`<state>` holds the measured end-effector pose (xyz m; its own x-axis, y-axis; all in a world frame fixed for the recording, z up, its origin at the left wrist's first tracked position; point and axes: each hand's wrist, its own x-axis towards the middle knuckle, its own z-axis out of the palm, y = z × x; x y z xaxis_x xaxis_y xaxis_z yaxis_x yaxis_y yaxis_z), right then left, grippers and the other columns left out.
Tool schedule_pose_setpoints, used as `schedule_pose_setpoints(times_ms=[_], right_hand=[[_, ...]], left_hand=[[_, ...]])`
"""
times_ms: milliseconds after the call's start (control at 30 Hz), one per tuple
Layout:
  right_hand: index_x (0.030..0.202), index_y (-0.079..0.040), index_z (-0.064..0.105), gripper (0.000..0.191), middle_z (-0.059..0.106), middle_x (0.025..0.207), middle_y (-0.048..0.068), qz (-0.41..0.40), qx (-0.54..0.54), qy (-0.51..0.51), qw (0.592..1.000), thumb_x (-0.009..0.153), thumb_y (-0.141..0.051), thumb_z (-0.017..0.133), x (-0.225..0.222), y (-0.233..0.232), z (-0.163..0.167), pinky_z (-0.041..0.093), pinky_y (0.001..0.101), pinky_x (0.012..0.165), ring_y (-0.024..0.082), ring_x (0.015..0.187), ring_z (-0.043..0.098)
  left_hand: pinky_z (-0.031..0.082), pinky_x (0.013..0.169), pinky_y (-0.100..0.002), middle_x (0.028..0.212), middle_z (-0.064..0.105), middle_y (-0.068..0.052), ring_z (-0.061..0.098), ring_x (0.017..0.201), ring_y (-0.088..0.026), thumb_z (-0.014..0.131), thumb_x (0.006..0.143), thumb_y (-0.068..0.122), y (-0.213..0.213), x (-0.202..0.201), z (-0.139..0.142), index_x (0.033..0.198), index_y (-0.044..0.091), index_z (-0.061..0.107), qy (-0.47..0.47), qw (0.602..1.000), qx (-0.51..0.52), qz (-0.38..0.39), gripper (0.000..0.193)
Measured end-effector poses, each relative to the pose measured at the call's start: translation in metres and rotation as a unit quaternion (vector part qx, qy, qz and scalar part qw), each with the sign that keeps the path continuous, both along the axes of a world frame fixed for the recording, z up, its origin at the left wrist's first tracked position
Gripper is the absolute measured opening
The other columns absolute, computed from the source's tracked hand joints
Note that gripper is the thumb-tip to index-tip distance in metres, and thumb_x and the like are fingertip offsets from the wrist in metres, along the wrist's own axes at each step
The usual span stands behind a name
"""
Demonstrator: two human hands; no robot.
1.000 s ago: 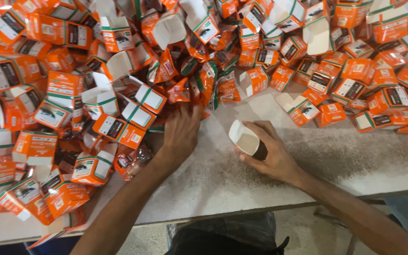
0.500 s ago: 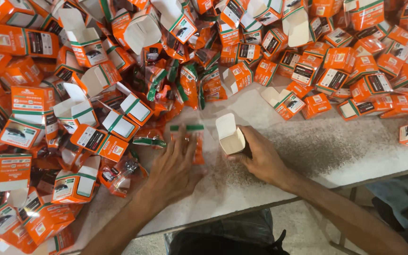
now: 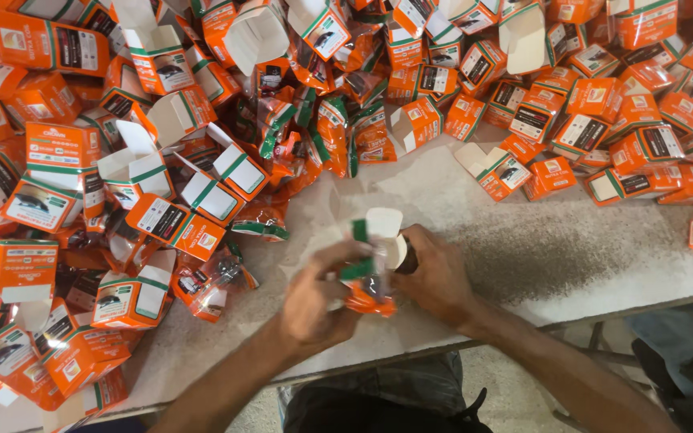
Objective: The person repeatedly picks small orange and green packets from a pile, places them into small orange cardboard boxes, folds the flaps closed, and sets the finished boxes aside. The process is continuous and repetitive throughout the clip.
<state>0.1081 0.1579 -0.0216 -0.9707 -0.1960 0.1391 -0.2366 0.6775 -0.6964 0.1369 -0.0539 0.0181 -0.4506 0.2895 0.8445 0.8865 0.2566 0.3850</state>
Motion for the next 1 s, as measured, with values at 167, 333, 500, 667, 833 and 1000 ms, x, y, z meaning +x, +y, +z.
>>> schedule_pose_setpoints(times_ms=[167,333,500,667,833,1000], right_hand=[[0.106,-0.006,0.060,0.058,0.070,0.089,0.013,0.043,-0.010,0.090,0.995,0.062,-0.022,0.094,0.002,-0.008,-0.005,0.054,0.0462,0.062,0.033,0.074,0.072],[0.113,-0.007,0.060,0.063,0.071,0.094,0.012,0.049,-0.031,0.067,0.996,0.061,-0.020,0.092,0.002,-0.007,-0.004,0.056,0.0459,0.065,0.032,0.078,0.074],[0.122,-0.006,0.058,0.062,0.069,0.105,0.016,0.083,-0.066,0.074,0.992,0.067,-0.009,0.086,0.006,-0.004,0.002,0.057,0.0448,0.076,0.036,0.093,0.071],[0.124,-0.007,0.057,0.063,0.069,0.104,0.014,0.091,-0.079,0.036,0.992,0.067,-0.007,0.085,0.009,-0.001,0.007,0.058,0.0419,0.074,0.032,0.088,0.073],[0.122,-0.007,0.059,0.061,0.071,0.102,0.012,0.070,-0.083,0.045,0.993,0.070,-0.016,0.090,0.008,-0.006,0.005,0.059,0.0397,0.071,0.028,0.082,0.074],[0.121,-0.007,0.059,0.061,0.072,0.096,0.011,0.072,-0.082,0.038,0.993,0.071,-0.021,0.091,0.008,-0.007,0.003,0.058,0.0397,0.069,0.025,0.078,0.074]], left_hand=[[0.038,0.110,-0.070,0.120,0.061,-0.020,0.047,0.139,-0.053,0.083,0.077,0.006,0.000,-0.022,-0.023,0.109,0.004,0.051,0.025,0.984,-0.158,0.075,0.046],[0.017,0.125,-0.074,0.127,0.063,-0.015,0.036,0.152,-0.046,0.081,0.086,0.016,0.004,-0.011,-0.031,0.128,0.002,0.062,-0.058,0.970,-0.187,0.142,0.048],[0.013,0.120,-0.073,0.136,0.047,-0.027,0.025,0.147,-0.054,0.075,0.085,0.017,0.023,0.003,-0.016,0.110,0.013,0.072,-0.109,0.949,-0.179,0.237,0.025],[0.023,0.116,-0.067,0.146,0.043,-0.029,0.024,0.148,-0.055,0.075,0.081,0.014,0.034,-0.005,-0.005,0.096,0.013,0.073,-0.209,0.943,-0.123,0.228,0.015],[0.045,0.088,-0.050,0.121,0.056,-0.027,0.053,0.105,-0.038,0.081,0.079,0.016,0.031,-0.012,-0.013,0.110,0.008,0.065,-0.329,0.915,-0.004,0.233,0.036],[0.049,0.055,-0.027,0.083,0.072,-0.003,0.062,0.063,-0.009,0.075,0.082,0.021,0.018,-0.031,-0.026,0.103,0.002,0.071,-0.542,0.834,0.091,0.053,0.029]])
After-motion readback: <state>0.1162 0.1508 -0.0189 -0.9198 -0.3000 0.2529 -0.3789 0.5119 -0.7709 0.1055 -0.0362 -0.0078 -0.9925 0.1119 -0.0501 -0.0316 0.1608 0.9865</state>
